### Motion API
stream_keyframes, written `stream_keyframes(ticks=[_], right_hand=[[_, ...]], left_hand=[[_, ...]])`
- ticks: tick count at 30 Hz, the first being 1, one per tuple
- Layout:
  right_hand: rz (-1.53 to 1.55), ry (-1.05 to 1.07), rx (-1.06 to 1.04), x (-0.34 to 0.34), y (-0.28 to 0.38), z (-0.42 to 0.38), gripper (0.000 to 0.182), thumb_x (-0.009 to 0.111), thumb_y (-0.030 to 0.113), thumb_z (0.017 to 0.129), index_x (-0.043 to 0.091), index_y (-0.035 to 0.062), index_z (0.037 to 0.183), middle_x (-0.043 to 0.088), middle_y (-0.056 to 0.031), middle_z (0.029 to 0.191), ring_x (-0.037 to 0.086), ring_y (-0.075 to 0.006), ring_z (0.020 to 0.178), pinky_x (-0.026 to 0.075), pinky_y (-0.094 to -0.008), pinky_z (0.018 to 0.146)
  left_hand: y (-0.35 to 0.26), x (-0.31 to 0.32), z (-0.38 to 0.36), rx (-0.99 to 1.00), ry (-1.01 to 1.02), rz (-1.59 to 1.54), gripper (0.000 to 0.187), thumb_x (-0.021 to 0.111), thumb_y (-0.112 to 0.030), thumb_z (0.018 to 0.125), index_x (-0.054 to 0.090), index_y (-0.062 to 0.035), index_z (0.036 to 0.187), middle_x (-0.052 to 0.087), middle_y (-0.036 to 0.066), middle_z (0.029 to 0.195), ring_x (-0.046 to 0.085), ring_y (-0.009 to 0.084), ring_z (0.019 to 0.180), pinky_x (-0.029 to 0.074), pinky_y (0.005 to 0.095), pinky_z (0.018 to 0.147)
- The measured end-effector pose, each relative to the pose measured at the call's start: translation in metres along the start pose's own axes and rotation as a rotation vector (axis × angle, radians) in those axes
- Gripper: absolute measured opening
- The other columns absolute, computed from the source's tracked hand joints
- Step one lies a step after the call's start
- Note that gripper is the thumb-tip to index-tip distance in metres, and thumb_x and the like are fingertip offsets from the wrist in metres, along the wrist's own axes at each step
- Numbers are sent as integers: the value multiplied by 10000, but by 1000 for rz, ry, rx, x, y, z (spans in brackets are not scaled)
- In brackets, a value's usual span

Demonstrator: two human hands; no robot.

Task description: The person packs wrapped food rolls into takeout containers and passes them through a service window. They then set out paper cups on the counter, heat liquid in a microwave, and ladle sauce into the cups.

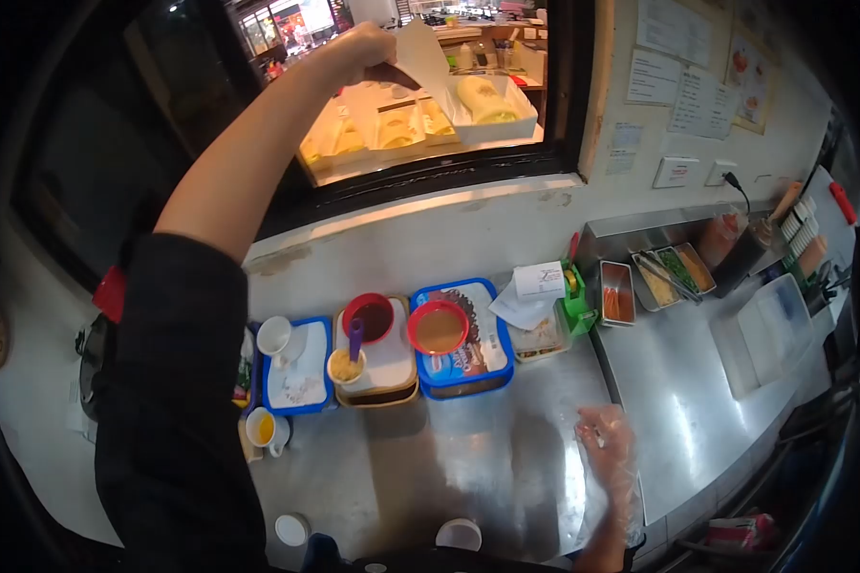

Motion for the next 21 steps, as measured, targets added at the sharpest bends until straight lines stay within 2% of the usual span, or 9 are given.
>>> stream_keyframes(ticks=[5,8,11,12,13,14,16,19,21], right_hand=[[-29,-39,96,-3,-12,6,219,635,40,728,630,63,946,587,-102,900,579,-273,830,462,-339,718],[60,-31,167,17,-46,-5,216,628,44,731,632,67,945,586,-107,901,577,-275,829,460,-344,722],[-13,23,174,19,-41,-3,212,629,51,730,635,71,941,586,-107,902,577,-275,830,462,-348,725],[21,23,188,24,-49,-7,207,631,54,727,638,73,933,589,-107,905,577,-275,834,464,-350,727],[17,23,190,27,-51,-9,207,631,54,727,638,73,933,589,-107,905,577,-275,834,464,-350,727],[10,26,189,29,-51,-11,208,634,55,725,639,76,933,592,-106,905,577,-274,837,464,-350,729],[12,30,187,32,-48,-13,218,638,53,719,641,80,935,599,-100,905,578,-274,843,466,-350,732],[-15,89,183,33,-35,-16,227,640,52,719,638,78,945,601,-103,902,579,-272,847,467,-354,734],[-5,143,112,33,-25,-18,234,635,49,722,634,75,955,602,-108,896,580,-274,843,467,-356,736]], left_hand=[[14,51,93,-11,62,-154,268,421,52,803,483,172,1034,583,263,983,636,366,811,580,331,693],[32,89,130,-51,-20,-158,283,380,52,814,478,164,1053,592,266,964,636,376,795,584,323,668],[55,116,157,-97,-289,-157,262,524,-108,865,513,151,906,644,203,865,659,297,672,562,267,476],[56,116,161,-184,-262,-9,225,606,-119,818,572,101,847,659,141,803,663,235,631,548,232,480],[73,113,186,-185,-260,-12,225,606,-119,818,572,101,847,659,141,803,663,235,631,548,232,480],[101,107,227,-75,-191,230,221,623,-139,806,588,75,845,659,131,801,653,242,639,552,258,504],[104,109,222,33,-117,464,218,639,-160,794,604,49,842,658,122,799,643,249,647,555,283,527],[86,109,173,-92,-282,-71,292,601,-224,802,596,50,902,632,118,775,626,234,773,524,358,579],[76,95,151,339,-220,260,284,581,-184,817,577,57,966,610,123,859,596,164,735,512,306,610]])
Point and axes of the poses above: each hand's wrist, its own z-axis towards the middle knuckle, its own x-axis out of the palm, y = z × x, the point moved 1 cm from there along z, towards the middle knuckle
